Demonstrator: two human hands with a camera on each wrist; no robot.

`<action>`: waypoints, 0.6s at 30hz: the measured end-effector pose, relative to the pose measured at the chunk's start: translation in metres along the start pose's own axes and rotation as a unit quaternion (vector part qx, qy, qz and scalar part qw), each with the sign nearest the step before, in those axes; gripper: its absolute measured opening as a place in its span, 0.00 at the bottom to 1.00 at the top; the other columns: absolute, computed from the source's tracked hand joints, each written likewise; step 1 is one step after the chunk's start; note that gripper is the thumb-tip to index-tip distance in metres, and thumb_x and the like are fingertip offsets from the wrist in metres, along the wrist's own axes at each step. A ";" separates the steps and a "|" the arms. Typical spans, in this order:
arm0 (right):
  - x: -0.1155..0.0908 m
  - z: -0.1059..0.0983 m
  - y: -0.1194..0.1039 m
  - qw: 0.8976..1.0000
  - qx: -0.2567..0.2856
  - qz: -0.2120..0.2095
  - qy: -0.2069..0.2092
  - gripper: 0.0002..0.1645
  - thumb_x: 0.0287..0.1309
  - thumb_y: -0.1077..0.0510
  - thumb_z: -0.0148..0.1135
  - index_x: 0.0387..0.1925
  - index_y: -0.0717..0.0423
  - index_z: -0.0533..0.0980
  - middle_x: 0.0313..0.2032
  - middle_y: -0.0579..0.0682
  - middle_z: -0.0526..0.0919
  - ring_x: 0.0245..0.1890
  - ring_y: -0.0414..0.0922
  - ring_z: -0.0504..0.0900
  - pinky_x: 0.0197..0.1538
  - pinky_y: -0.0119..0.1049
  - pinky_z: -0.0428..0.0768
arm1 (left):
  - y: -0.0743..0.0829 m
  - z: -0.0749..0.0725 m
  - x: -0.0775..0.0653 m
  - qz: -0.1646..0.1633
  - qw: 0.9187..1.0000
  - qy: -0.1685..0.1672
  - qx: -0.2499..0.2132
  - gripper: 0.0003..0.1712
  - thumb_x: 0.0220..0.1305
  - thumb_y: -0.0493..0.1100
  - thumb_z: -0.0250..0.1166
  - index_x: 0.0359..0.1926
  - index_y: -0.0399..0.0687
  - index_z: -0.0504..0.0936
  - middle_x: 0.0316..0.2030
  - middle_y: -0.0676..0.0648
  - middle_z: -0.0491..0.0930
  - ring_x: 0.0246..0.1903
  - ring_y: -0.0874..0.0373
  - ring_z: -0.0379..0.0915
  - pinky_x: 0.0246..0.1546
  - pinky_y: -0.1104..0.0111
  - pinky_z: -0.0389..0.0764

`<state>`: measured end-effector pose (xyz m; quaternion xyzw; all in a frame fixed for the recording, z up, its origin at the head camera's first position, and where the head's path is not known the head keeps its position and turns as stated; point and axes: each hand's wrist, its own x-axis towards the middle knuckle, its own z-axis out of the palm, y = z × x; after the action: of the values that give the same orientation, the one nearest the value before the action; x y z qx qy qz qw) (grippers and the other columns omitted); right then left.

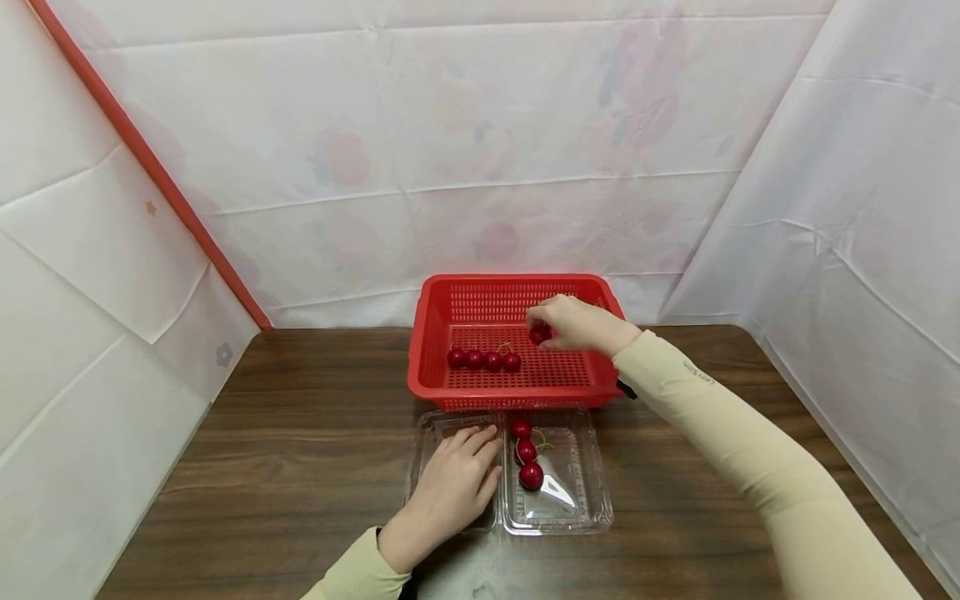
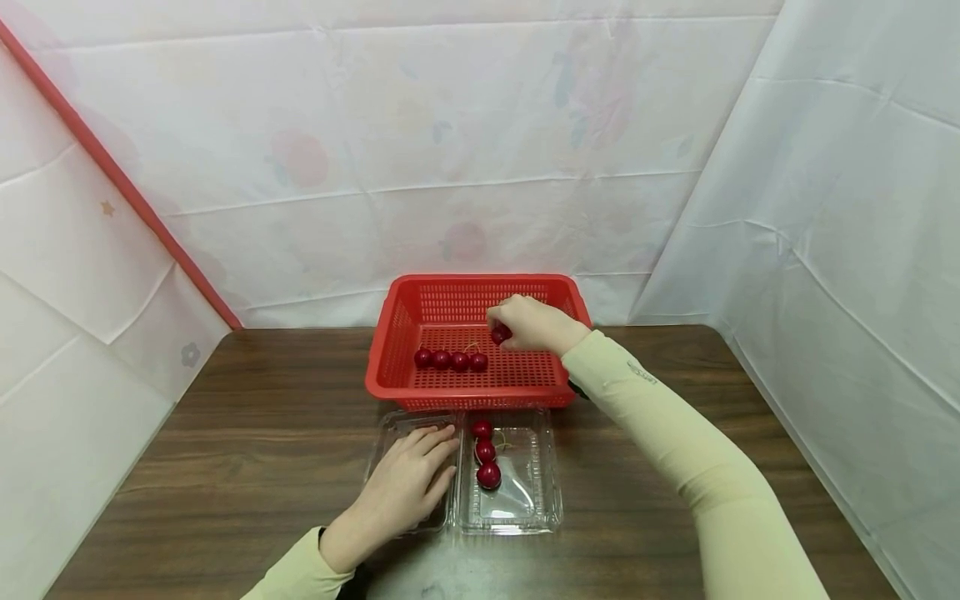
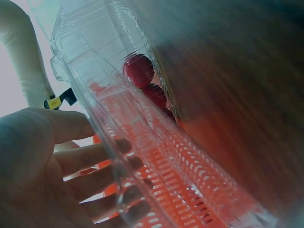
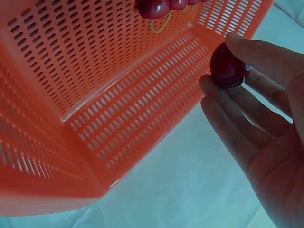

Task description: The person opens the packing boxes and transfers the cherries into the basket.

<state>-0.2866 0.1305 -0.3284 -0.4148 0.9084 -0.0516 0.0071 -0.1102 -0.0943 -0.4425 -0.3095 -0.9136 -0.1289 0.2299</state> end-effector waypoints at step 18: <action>0.024 -0.003 0.004 0.998 0.008 0.039 -0.047 0.14 0.49 0.59 0.71 0.38 0.54 0.77 0.35 0.47 0.82 0.35 0.41 0.79 0.40 0.36 0.80 | 0.002 0.000 0.001 0.003 1.000 0.001 0.003 0.17 0.56 0.47 0.65 0.46 0.45 0.84 0.50 0.45 0.81 0.50 0.51 0.75 0.47 0.59 0.76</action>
<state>-0.3055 0.1153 -0.3255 -0.3810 0.9221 -0.0392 0.0557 -0.1101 -0.0923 -0.4421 -0.3112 -0.9130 -0.1262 0.2315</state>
